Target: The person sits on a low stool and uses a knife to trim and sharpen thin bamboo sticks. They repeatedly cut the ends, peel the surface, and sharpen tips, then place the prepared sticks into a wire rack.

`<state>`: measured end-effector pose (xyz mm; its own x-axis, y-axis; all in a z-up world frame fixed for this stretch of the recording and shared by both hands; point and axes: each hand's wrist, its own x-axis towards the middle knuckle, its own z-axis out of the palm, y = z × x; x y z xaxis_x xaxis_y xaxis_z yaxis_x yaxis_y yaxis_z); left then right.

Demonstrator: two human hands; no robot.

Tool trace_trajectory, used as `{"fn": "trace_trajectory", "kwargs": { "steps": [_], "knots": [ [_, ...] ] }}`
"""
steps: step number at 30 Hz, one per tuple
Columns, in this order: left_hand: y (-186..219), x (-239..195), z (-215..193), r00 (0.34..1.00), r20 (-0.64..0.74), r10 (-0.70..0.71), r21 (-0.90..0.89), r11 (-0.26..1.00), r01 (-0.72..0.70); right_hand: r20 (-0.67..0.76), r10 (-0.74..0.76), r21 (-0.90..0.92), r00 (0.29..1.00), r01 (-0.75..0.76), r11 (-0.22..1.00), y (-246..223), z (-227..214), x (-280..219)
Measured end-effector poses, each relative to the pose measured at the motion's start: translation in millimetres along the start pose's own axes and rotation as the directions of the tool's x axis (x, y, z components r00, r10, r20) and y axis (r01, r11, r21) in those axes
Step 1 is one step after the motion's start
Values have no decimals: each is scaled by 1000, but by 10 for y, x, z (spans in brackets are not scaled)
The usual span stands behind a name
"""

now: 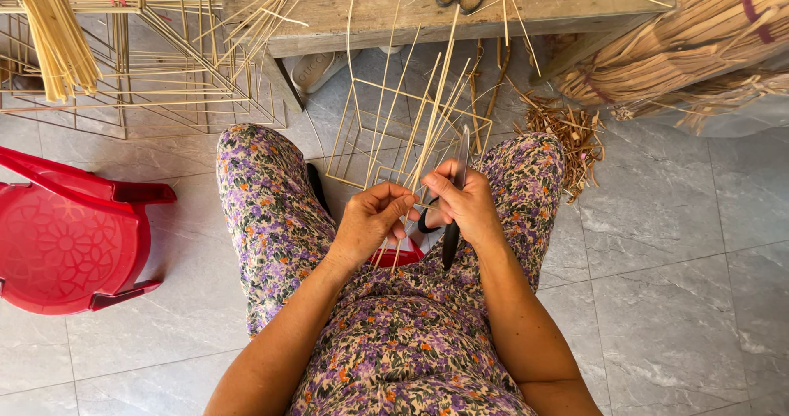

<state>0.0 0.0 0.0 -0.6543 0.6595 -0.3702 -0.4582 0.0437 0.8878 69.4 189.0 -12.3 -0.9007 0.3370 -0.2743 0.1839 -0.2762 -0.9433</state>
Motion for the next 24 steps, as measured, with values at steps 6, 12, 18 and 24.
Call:
{"fn": "trace_trajectory", "kwargs": {
  "steps": [6, 12, 18, 24],
  "knots": [
    [98, -14, -79, 988, -131, 83, -22, 996, -86, -53, -85, -26, 995, 83, 996, -361, -327, -176],
    [143, -64, -204, 979, -151, 137, -15, 990, -141, -432, -371, -122, 822, 354, 927, -1069, -851, -399],
    [98, -135, -62, 986, -17, 168, -138, 976, -168, -593, -492, -480, 637, 211, 852, -1194, -843, -661],
    [168, -123, 258, 978, 43, 202, -264, 947, -184, 102, -154, -327, 983, 180, 928, -322, -98, -754]
  ]
}}
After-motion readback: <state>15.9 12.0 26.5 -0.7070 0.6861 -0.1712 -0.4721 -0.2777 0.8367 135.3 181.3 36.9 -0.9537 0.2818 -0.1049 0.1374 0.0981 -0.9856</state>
